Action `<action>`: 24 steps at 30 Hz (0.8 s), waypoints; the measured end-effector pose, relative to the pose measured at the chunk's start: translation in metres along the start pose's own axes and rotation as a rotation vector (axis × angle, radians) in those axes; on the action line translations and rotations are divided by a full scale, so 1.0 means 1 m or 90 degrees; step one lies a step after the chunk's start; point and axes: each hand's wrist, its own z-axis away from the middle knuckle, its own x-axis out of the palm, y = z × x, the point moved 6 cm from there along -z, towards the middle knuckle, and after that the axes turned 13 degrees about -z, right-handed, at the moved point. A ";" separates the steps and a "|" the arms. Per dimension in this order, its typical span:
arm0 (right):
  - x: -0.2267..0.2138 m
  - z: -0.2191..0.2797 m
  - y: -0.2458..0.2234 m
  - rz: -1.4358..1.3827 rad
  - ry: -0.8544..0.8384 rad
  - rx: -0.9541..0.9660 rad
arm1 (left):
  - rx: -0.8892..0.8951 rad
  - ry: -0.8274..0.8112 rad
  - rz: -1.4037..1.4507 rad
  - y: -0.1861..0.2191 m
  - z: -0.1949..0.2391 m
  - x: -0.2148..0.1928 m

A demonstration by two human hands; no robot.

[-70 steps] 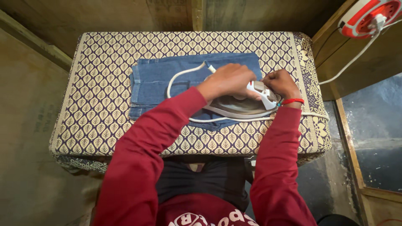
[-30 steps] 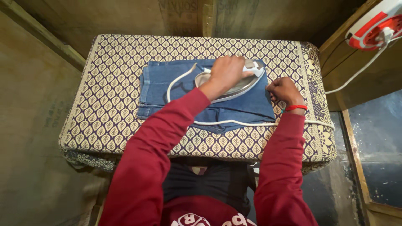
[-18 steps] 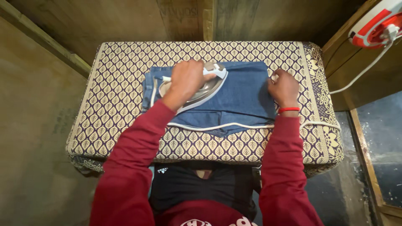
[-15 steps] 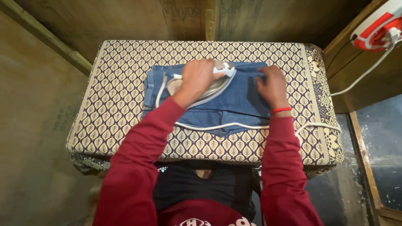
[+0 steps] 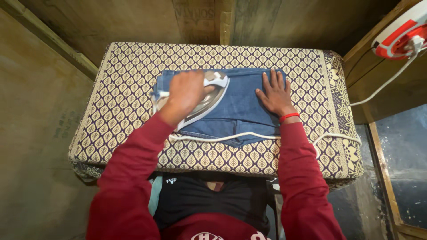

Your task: The person irons a pair of jeans on an ironing board using an iron, pressing the fabric and moving the iron across different sections, and then folds the jeans by hand.

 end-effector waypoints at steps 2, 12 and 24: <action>0.000 0.000 -0.002 0.012 -0.005 0.000 | -0.017 -0.039 -0.032 -0.006 0.002 -0.004; -0.005 -0.001 -0.010 0.012 -0.019 0.038 | -0.027 0.065 0.041 0.036 -0.037 0.026; -0.007 0.002 -0.007 -0.020 -0.050 0.055 | -0.009 0.039 0.049 -0.025 0.007 -0.003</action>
